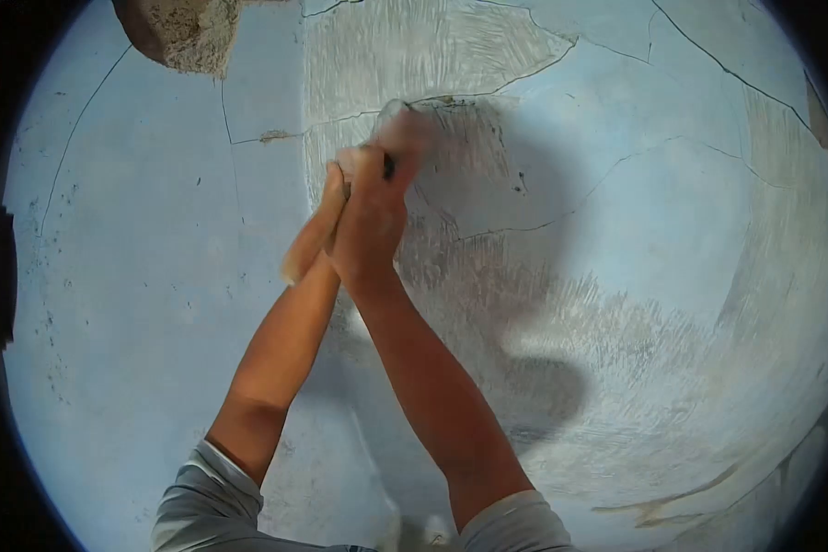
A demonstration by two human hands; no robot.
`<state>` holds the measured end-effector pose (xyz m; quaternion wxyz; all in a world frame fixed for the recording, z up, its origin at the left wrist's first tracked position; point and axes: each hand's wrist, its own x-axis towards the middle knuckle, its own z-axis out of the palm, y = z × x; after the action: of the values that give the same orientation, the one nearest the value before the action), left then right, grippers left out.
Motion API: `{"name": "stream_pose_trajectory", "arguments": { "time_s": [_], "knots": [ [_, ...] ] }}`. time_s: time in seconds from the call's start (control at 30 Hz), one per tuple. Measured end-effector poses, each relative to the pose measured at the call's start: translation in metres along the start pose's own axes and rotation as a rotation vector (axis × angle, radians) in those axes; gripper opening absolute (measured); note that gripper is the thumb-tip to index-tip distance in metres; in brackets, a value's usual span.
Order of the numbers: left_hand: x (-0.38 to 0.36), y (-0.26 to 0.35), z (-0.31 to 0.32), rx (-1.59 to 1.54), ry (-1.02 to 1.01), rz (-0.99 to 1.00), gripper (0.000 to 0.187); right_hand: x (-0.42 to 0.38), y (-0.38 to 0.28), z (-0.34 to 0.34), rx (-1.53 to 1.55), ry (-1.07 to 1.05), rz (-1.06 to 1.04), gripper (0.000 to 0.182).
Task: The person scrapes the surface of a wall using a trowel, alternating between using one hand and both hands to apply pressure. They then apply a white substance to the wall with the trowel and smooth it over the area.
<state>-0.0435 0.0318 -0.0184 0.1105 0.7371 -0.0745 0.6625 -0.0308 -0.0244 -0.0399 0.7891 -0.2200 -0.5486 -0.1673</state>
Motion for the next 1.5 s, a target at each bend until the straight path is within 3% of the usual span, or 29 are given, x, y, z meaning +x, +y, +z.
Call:
{"name": "stream_pose_trajectory", "arguments": {
  "time_s": [0.07, 0.2, 0.33, 0.47, 0.5, 0.67, 0.83, 0.87, 0.93, 1.0, 1.07, 1.17, 1.27, 1.33, 1.4, 1.47, 1.5],
  "knots": [
    [-0.003, -0.005, -0.002, 0.031, -0.041, 0.028, 0.021, 0.011, -0.015, -0.007, 0.028, -0.066, 0.044, 0.023],
    [-0.04, -0.019, -0.007, 0.163, -0.171, 0.148, 0.022, -0.026, 0.021, 0.0, 0.007, 0.092, -0.052, 0.024],
    [0.003, -0.011, -0.008, -0.006, -0.042, -0.007, 0.023, 0.015, -0.003, 0.003, -0.03, -0.053, -0.012, 0.026],
    [-0.009, -0.023, -0.013, 0.1, -0.136, 0.067, 0.025, -0.005, 0.005, -0.005, 0.016, 0.07, -0.147, 0.025],
    [-0.016, -0.023, -0.012, 0.119, -0.162, 0.089, 0.025, -0.016, -0.002, -0.013, 0.086, 0.122, -0.1, 0.023],
    [0.003, -0.026, -0.013, -0.054, -0.12, -0.037, 0.024, 0.005, 0.0, 0.011, 0.04, 0.052, -0.046, 0.024],
    [-0.021, -0.046, -0.029, 0.29, -0.301, 0.115, 0.02, -0.026, 0.0, 0.0, 0.106, 0.089, -0.016, 0.025],
    [-0.017, -0.055, -0.03, 0.265, -0.299, 0.138, 0.018, -0.033, 0.008, 0.002, 0.134, 0.115, -0.038, 0.025],
    [-0.006, -0.065, -0.03, 0.215, -0.296, 0.184, 0.016, -0.009, 0.003, 0.026, -0.249, 0.195, -0.006, 0.023],
    [-0.002, -0.056, -0.017, 0.161, -0.211, 0.153, 0.016, 0.002, -0.007, 0.011, 0.061, 0.089, 0.043, 0.022],
    [0.0, -0.036, -0.008, 0.116, -0.108, 0.117, 0.017, -0.001, -0.004, 0.002, 0.061, 0.082, -0.01, 0.021],
    [-0.013, -0.029, -0.025, 0.121, -0.249, 0.134, 0.019, -0.022, 0.001, 0.003, 0.112, 0.134, -0.034, 0.024],
    [0.002, -0.013, -0.013, 0.087, -0.105, 0.082, 0.014, -0.004, 0.011, 0.009, 0.075, 0.09, -0.029, 0.024],
    [0.029, -0.007, -0.013, 0.242, -0.051, 0.242, 0.012, 0.018, 0.001, 0.016, 0.058, 0.106, 0.012, 0.023],
    [0.018, -0.014, -0.013, 0.318, -0.113, 0.237, 0.025, 0.008, -0.001, 0.009, 0.119, 0.1, 0.007, 0.022],
    [-0.005, -0.017, -0.016, 0.229, -0.196, 0.211, 0.016, -0.014, 0.005, 0.004, 0.153, 0.172, -0.053, 0.023],
    [-0.006, -0.017, -0.011, 0.23, -0.116, 0.232, 0.011, -0.014, 0.008, 0.005, 0.133, 0.162, -0.058, 0.023]
  ]
}}
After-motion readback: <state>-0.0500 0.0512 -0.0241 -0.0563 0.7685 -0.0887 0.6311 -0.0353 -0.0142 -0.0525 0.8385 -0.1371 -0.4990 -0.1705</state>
